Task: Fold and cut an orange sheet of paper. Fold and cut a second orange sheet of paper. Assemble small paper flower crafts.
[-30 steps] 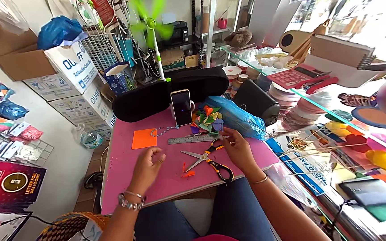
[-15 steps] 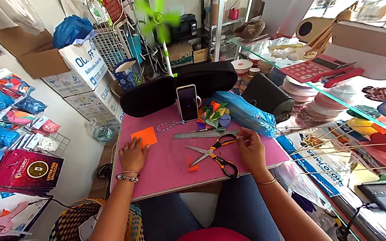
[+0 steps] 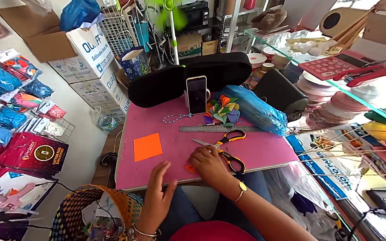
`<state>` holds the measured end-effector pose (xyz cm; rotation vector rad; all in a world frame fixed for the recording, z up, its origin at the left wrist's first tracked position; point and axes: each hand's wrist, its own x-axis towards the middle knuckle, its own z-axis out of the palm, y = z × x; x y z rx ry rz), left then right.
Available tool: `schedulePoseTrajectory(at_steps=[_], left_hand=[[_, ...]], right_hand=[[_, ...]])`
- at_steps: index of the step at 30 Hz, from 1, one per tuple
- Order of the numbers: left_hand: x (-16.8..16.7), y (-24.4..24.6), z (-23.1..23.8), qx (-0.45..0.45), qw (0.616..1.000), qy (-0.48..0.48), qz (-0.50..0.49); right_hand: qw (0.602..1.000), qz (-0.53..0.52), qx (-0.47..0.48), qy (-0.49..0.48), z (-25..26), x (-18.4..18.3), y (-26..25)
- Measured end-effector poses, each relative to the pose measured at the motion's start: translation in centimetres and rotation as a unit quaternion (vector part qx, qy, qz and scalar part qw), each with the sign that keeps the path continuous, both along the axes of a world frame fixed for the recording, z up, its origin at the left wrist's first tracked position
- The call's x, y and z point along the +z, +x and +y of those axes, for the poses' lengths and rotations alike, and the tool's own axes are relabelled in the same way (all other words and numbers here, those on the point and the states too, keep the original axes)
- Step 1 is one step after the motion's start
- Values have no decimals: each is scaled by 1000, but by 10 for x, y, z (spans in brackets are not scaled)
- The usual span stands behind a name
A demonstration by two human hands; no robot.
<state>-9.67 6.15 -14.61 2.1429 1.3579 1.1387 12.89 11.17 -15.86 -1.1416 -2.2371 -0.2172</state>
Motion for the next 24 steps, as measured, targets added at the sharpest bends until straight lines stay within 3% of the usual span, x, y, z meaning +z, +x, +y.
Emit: schedulePoseTrajectory(at_steps=[3,6,8,11,14,17,19,20,21,24], left_hand=[[-9,11,-8,-60,994,-5,-93],[-12,13,-10,-44,990,43,-129],[-7,3,-9,-25,989,47,-139],[12,-39,-6,54,997,38,-25],[49,-112,-11,186,976,-26,112],[73,-170,-30,345,896,-106,259],[70,-182,-39,451,829,-114,311],[67,-182,-39,478,813,-105,316],[65,-178,-38,469,821,-88,314],[57,-144,-21,350,896,-31,271]], right_hand=[[992,98,67,-46,-21,5,-16],[931,272,160,-187,-46,12,-27],[904,320,182,-219,-50,13,-27],[951,215,91,-201,-45,17,-10],[983,65,-43,-165,-31,15,21],[983,25,-104,-152,-18,8,56],[982,29,-130,-137,-13,6,70],[979,30,-149,-134,-11,7,75],[974,34,-171,-142,-9,10,79],[958,65,-189,-207,5,41,87]])
